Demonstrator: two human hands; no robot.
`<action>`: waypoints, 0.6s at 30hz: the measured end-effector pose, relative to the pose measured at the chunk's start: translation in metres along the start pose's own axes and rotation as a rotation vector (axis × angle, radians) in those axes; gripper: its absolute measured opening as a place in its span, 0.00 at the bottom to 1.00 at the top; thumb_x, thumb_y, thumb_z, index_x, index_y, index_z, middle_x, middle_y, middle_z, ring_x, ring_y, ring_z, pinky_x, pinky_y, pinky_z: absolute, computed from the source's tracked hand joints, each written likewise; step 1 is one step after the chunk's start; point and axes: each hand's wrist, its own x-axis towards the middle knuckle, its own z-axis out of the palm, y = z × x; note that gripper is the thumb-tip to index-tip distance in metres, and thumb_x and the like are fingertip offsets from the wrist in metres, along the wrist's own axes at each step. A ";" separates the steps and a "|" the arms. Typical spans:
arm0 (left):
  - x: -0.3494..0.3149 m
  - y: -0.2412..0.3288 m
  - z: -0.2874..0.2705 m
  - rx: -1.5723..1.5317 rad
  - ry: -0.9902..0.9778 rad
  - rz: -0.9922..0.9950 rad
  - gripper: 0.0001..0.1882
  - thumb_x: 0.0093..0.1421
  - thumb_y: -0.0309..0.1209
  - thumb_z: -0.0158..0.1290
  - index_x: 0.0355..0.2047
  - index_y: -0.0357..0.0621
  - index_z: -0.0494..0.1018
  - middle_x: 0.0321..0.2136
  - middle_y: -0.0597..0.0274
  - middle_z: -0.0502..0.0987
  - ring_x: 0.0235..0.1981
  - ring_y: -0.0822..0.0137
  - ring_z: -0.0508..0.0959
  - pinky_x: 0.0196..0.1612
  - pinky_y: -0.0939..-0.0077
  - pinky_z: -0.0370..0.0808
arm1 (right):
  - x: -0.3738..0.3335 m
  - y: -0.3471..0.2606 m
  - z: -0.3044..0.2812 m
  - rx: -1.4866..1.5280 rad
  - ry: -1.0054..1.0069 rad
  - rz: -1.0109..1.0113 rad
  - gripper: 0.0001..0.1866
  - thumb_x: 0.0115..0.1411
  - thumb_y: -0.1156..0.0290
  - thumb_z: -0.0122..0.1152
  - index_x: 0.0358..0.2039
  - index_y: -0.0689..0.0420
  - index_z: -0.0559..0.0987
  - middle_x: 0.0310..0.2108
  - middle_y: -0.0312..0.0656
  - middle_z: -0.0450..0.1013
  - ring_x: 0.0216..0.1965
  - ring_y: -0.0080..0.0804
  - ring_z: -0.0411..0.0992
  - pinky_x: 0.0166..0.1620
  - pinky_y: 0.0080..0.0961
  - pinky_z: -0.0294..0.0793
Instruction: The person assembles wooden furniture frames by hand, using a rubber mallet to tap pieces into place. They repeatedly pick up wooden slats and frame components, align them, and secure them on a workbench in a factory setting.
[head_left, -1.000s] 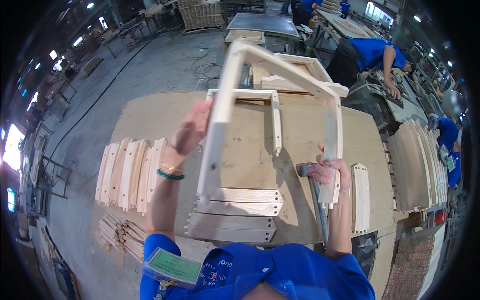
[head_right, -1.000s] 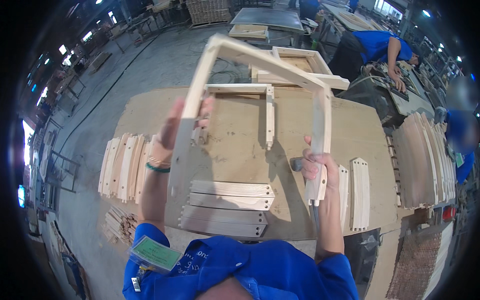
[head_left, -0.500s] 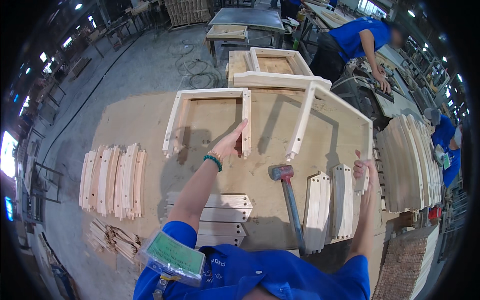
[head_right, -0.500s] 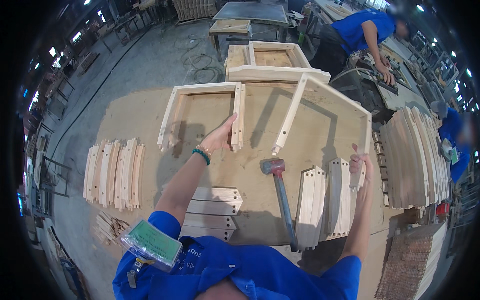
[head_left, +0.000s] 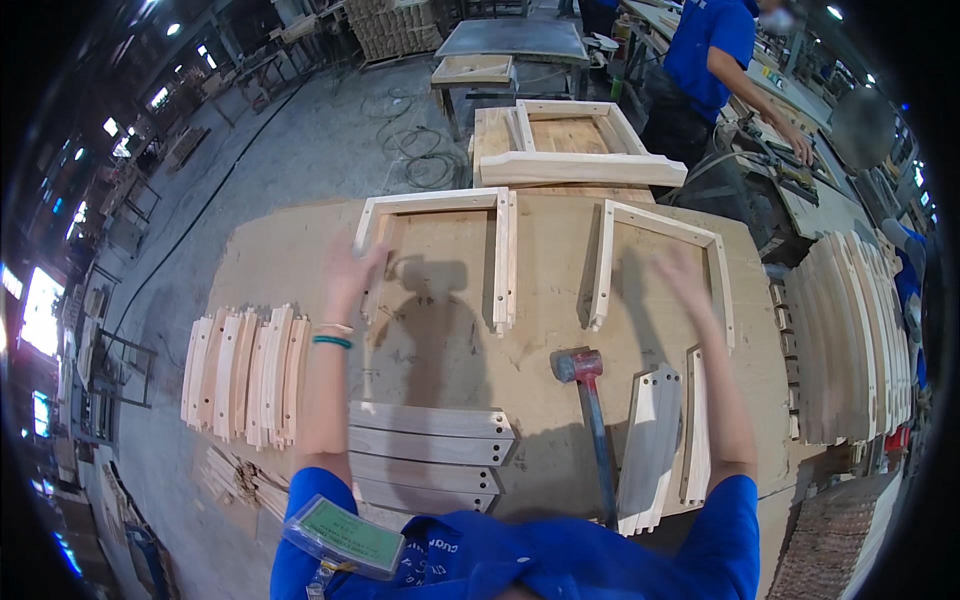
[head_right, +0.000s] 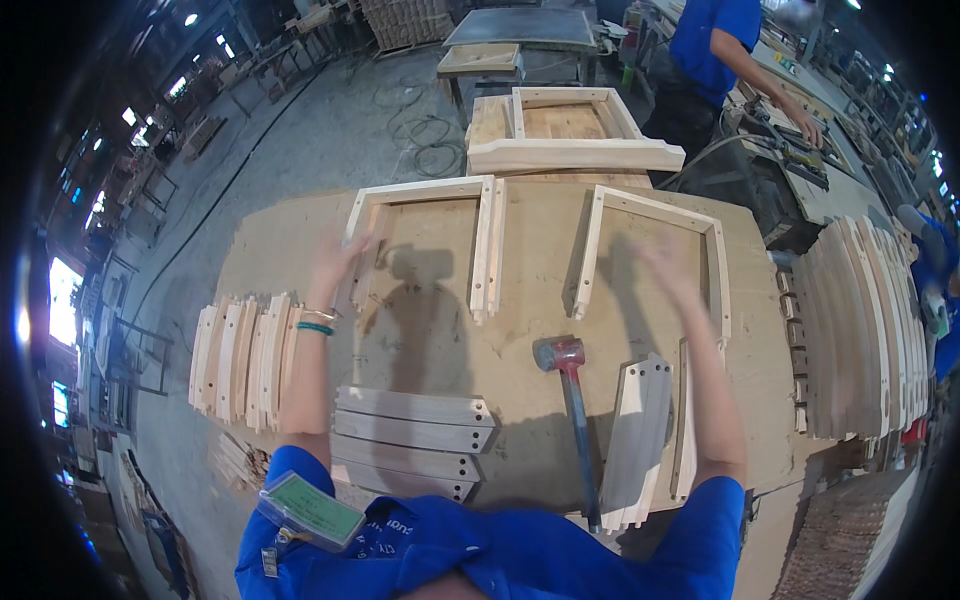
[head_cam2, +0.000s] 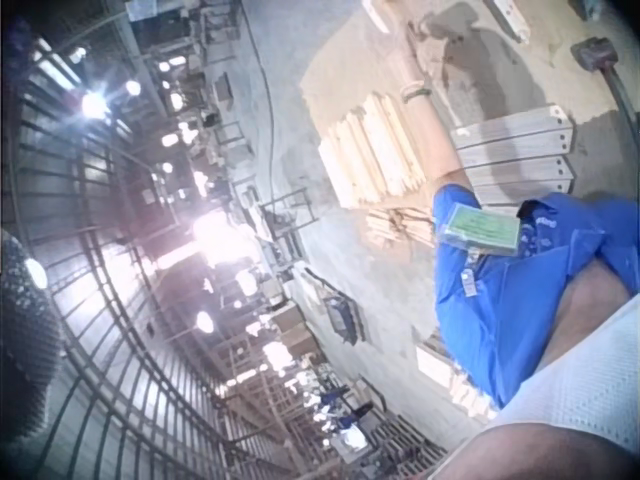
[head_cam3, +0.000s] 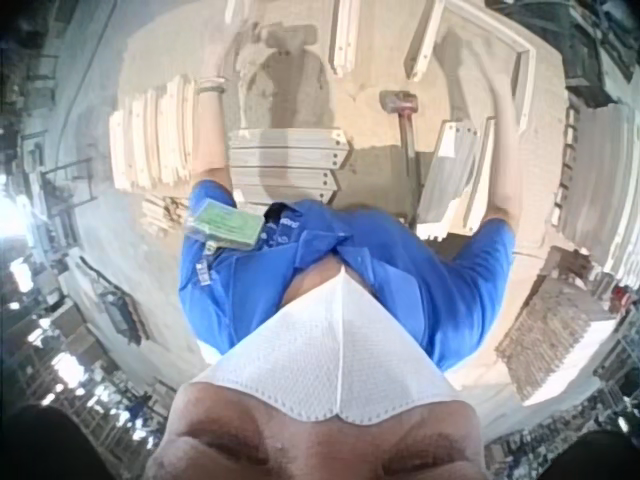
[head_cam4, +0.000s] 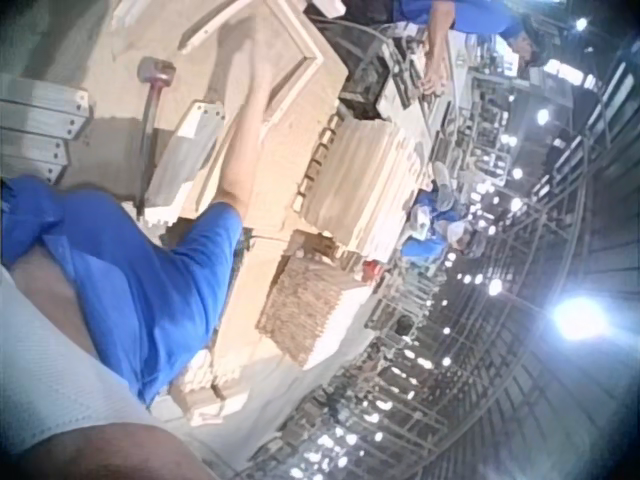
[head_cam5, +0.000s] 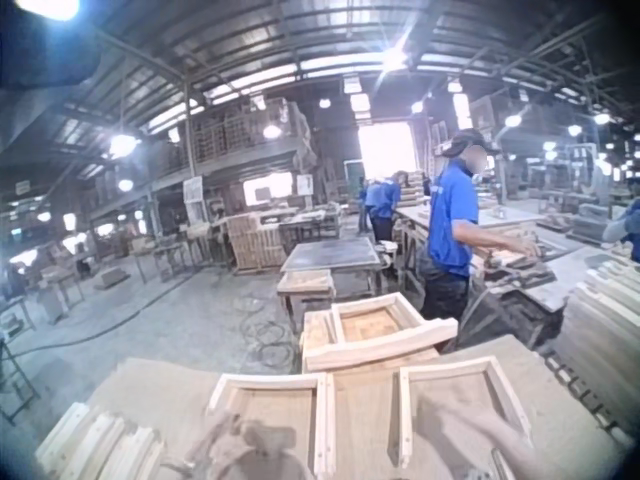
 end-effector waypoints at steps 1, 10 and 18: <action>-0.003 -0.044 -0.036 -0.016 -0.112 -0.153 0.30 0.58 0.45 0.57 0.51 0.32 0.69 0.47 0.48 0.75 0.52 0.54 0.73 0.55 0.62 0.70 | -0.006 -0.042 0.053 0.044 -0.178 0.025 0.49 0.54 0.50 0.62 0.64 0.70 0.53 0.65 0.60 0.54 0.65 0.45 0.57 0.65 0.35 0.56; 0.026 -0.089 -0.005 -0.857 -0.689 -0.671 0.30 0.58 0.49 0.57 0.51 0.38 0.70 0.43 0.59 0.77 0.41 0.70 0.78 0.45 0.73 0.77 | 0.001 -0.111 0.233 0.737 -0.402 0.172 0.51 0.48 0.55 0.64 0.65 0.62 0.47 0.56 0.55 0.60 0.57 0.43 0.62 0.56 0.37 0.65; 0.009 -0.047 -0.012 -1.205 -0.676 -0.728 0.21 0.58 0.42 0.58 0.45 0.43 0.71 0.35 0.61 0.78 0.30 0.69 0.79 0.33 0.74 0.80 | 0.009 -0.096 0.209 0.819 -0.348 0.177 0.50 0.46 0.64 0.62 0.66 0.65 0.49 0.53 0.52 0.63 0.50 0.37 0.68 0.46 0.27 0.71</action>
